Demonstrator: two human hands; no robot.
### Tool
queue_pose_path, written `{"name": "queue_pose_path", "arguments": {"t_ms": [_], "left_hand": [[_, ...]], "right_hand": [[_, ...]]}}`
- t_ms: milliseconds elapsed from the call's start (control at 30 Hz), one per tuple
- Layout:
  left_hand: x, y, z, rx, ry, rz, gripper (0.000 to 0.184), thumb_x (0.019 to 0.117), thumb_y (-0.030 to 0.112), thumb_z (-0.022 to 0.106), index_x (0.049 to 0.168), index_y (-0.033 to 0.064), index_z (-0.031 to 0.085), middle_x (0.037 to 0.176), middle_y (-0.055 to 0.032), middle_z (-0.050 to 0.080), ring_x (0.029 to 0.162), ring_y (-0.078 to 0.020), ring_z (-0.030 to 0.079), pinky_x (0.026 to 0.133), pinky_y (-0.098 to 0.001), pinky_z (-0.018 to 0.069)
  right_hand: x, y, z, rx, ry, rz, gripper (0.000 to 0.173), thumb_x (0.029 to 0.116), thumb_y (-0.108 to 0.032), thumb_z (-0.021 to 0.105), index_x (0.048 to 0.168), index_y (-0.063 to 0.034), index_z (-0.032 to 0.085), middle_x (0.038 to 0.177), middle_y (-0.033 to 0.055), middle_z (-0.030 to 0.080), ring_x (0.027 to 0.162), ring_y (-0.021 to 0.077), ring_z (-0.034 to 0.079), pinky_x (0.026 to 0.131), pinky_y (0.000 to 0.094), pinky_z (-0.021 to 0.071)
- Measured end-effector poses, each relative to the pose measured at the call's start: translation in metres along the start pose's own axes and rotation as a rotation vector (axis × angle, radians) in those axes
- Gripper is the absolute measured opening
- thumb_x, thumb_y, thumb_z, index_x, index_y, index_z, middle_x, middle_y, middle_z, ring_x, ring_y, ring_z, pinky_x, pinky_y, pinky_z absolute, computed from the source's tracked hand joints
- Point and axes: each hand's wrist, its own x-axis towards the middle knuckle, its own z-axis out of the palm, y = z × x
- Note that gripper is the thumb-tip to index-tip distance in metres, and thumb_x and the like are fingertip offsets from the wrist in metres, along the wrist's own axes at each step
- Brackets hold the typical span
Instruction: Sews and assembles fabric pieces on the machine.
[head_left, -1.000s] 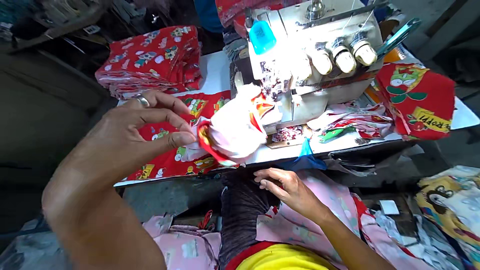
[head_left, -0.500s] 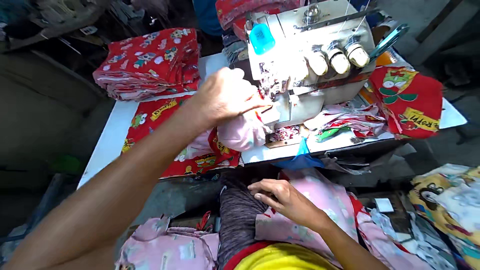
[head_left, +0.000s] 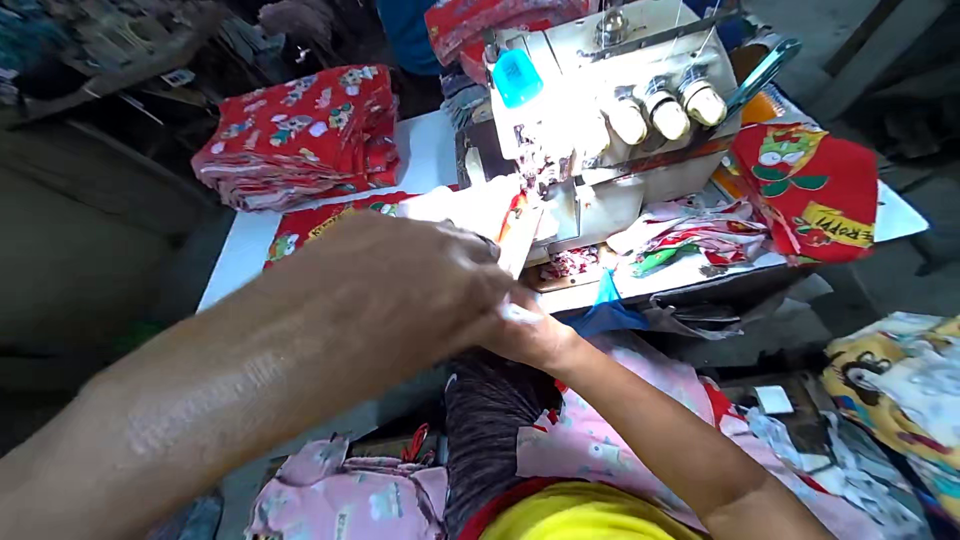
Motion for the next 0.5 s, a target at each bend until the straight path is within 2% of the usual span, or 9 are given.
{"name": "queue_pose_path", "arguments": {"t_ms": [33,100,200,267,300,367,400,433,500], "left_hand": [[-0.003,-0.011,-0.001,0.008,-0.041,-0.052,0.027,0.0986,0.032,0.056,0.087,0.0137,0.072,0.082,-0.0043,0.067,0.07,-0.0236,0.067,0.054,-0.0429,0.0505],[-0.012,-0.036,0.001,-0.026,-0.074,-0.128,0.026,0.0977,0.031,0.058,0.085,0.0125,0.07,0.078,-0.0029,0.062,0.068,-0.0211,0.064,0.058,-0.0429,0.0503],[-0.015,-0.032,0.008,-0.179,-0.04,-0.085,0.03,0.0955,0.042,0.055,0.078,0.0217,0.068,0.072,0.0104,0.056,0.062,-0.0009,0.053,0.054,-0.0215,0.0444],[-0.009,-0.01,0.012,-0.237,-0.051,-0.057,0.029,0.0962,0.049,0.055,0.085,0.0275,0.072,0.079,0.015,0.061,0.068,0.0047,0.058,0.057,-0.0148,0.0477],[-0.004,-0.001,0.014,-0.229,-0.055,-0.043,0.028,0.0955,0.049,0.056,0.089,0.0282,0.074,0.082,0.0146,0.064,0.072,0.0032,0.061,0.059,-0.0167,0.0484],[0.009,0.011,0.019,-0.211,-0.036,0.004,0.022,0.0943,0.042,0.059,0.089,0.0257,0.073,0.08,0.0119,0.062,0.067,0.0,0.058,0.053,-0.0191,0.0446],[0.016,0.014,0.022,-0.198,-0.035,0.025,0.019,0.0934,0.037,0.061,0.088,0.0233,0.073,0.079,0.0095,0.063,0.065,-0.0026,0.058,0.051,-0.0211,0.0438],[0.021,0.016,0.024,-0.182,-0.041,0.032,0.016,0.0919,0.033,0.062,0.087,0.021,0.073,0.078,0.0067,0.063,0.062,-0.0057,0.058,0.049,-0.0238,0.0426],[0.024,0.008,0.023,-0.161,-0.088,0.009,0.012,0.0909,0.027,0.066,0.09,0.0184,0.074,0.083,0.0024,0.067,0.064,-0.012,0.063,0.05,-0.0306,0.0474]], "right_hand": [[-0.004,0.005,0.001,-0.016,-0.062,-0.024,0.006,0.0896,-0.006,0.071,0.094,-0.0057,0.075,0.089,0.0103,0.073,0.086,0.0234,0.071,0.077,0.0381,0.0585],[-0.018,0.014,-0.004,0.079,-0.18,0.034,0.011,0.0941,-0.003,0.065,0.096,-0.0053,0.076,0.087,0.0087,0.072,0.075,0.0218,0.071,0.065,0.0393,0.0589],[-0.03,0.016,-0.025,0.206,-0.19,0.251,0.013,0.0959,-0.004,0.063,0.098,-0.0017,0.075,0.083,0.0091,0.072,0.073,0.0199,0.07,0.069,0.0388,0.0597],[-0.028,0.006,-0.034,0.25,-0.075,0.413,0.01,0.0943,-0.005,0.065,0.098,0.001,0.073,0.081,0.0108,0.07,0.074,0.0194,0.069,0.07,0.0374,0.0587],[-0.027,-0.001,-0.033,0.273,0.028,0.457,0.008,0.0921,-0.003,0.066,0.096,0.0024,0.07,0.081,0.0113,0.069,0.075,0.0183,0.069,0.071,0.0356,0.058],[-0.031,-0.022,-0.025,0.443,0.175,0.489,0.016,0.0857,0.0,0.069,0.101,0.006,0.067,0.086,0.0098,0.07,0.081,0.0105,0.069,0.077,0.0277,0.0568],[-0.035,-0.031,-0.021,0.612,0.174,0.484,0.017,0.0885,0.0,0.067,0.104,0.0068,0.065,0.089,0.0065,0.069,0.085,0.0027,0.067,0.081,0.0199,0.0544],[-0.036,-0.033,-0.015,0.684,0.158,0.427,0.013,0.0887,0.001,0.066,0.101,0.0048,0.065,0.088,0.0055,0.069,0.086,0.0015,0.066,0.082,0.0172,0.0536],[-0.037,-0.022,-0.002,0.385,0.038,0.201,0.016,0.0853,-0.007,0.072,0.097,0.0046,0.071,0.089,0.0133,0.073,0.088,0.0159,0.071,0.085,0.028,0.0562]]}}
